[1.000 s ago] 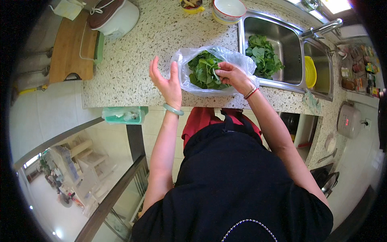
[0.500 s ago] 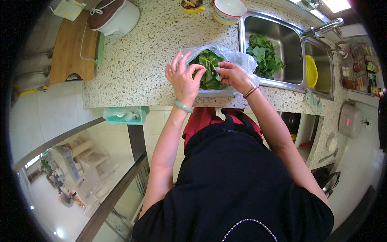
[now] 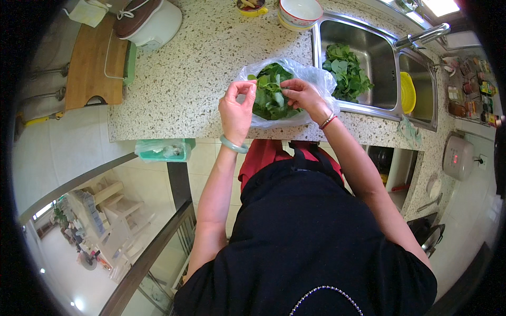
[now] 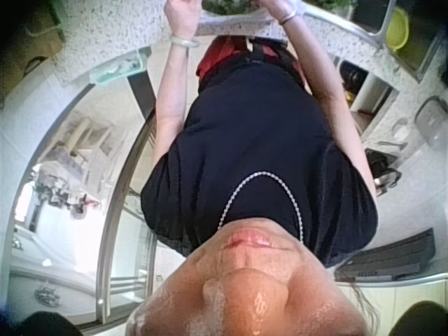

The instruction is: The person unpacks leafy green vegetables from a plastic bag into a kitchen sink. They then place a portion of the greens back into the bag, tie it, and store it in the refrigerator. Afterward, the person wipes the countertop with a cloth and proceeds to wash the remaining vegetables in the sink under running water.

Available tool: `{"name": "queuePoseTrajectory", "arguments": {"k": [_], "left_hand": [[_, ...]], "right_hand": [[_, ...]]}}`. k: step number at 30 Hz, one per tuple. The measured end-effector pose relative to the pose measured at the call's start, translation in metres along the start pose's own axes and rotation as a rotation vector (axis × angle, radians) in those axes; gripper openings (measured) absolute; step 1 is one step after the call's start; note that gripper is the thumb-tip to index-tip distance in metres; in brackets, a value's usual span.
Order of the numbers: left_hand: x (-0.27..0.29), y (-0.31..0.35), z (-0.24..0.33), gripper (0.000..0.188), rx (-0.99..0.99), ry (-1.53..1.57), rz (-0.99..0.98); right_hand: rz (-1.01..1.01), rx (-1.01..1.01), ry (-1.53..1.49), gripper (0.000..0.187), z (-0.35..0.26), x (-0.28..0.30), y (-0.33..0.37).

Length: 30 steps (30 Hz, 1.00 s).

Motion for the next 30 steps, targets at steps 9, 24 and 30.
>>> {"name": "queuePoseTrajectory", "arguments": {"k": [9,24,30], "left_hand": [[0.005,-0.005,0.008,0.01,0.059,0.203,-0.011],[-0.004,-0.015,0.008,0.023,0.075,0.359,-0.192],[0.025,-0.021,0.01,0.019,0.224,0.462,0.059]], "right_hand": [[0.176,0.519,0.316,0.03,-0.046,-0.018,0.032],[0.052,0.689,0.375,0.019,-0.072,-0.042,0.041],[0.216,0.564,0.337,0.032,-0.038,-0.028,0.03]]}}
Point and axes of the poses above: each hand's wrist, its own y-axis away from the middle knuckle, its own x-axis out of the back of the hand, z = x × y, the point moved 5 cm from there along -y, towards the middle knuckle, and after that the axes turned 12 degrees about -y, right-handed, at the moved point
